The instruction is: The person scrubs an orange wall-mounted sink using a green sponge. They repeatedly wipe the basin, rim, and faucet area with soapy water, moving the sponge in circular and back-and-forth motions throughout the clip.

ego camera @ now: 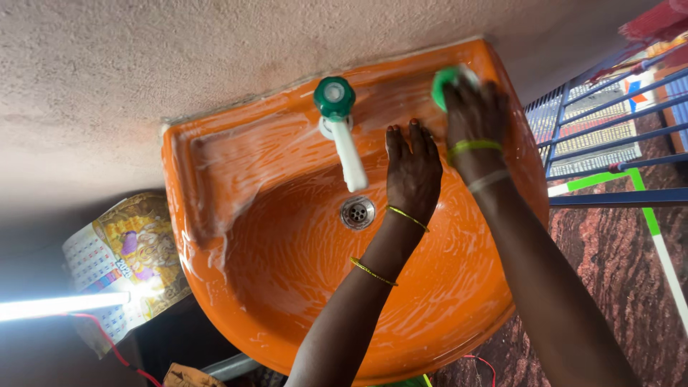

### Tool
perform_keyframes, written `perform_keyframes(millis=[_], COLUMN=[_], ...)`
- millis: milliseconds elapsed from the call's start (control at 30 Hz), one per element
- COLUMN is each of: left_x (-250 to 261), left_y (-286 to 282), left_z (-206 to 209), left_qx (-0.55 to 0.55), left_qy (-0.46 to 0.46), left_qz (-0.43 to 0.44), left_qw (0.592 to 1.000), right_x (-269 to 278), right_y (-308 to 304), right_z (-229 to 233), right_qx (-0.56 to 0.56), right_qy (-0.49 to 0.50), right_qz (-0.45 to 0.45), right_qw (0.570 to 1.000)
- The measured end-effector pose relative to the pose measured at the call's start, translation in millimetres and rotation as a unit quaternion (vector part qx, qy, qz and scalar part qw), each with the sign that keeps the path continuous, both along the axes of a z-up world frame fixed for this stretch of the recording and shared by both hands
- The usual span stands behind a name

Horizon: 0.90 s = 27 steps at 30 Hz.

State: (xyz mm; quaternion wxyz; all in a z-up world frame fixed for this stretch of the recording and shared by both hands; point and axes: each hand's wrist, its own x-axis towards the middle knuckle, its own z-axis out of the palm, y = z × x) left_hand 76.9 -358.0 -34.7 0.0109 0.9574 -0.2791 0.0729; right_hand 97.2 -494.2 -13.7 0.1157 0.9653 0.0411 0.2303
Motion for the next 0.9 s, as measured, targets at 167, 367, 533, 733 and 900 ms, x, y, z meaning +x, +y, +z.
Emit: perform_keyframes(millis=[167, 367, 533, 733, 900], left_x=[-5, 2, 0, 10, 15], left_y=[-7, -5, -10, -16, -26], left_z=[-10, -3, 1, -7, -15], left_qx=[0.005, 0.027, 0.072, 0.061, 0.049], left_qy=[-0.013, -0.018, -0.01, 0.0, 0.027], left_qz=[-0.007, -0.002, -0.003, -0.013, -0.019], left_qw=[1.0, 0.999, 0.997, 0.998, 0.998], right_x=[-17, -55, 18, -73, -60], right_y=[1, 2, -19, -35, -40], right_z=[4, 5, 12, 16, 26], right_qx=[0.064, 0.073, 0.131, 0.164, 0.138], right_qy=[0.085, 0.025, 0.094, 0.031, -0.04], right_qz=[-0.044, -0.016, -0.021, 0.016, 0.005], right_qw=[0.993, 0.997, 0.987, 0.986, 0.99])
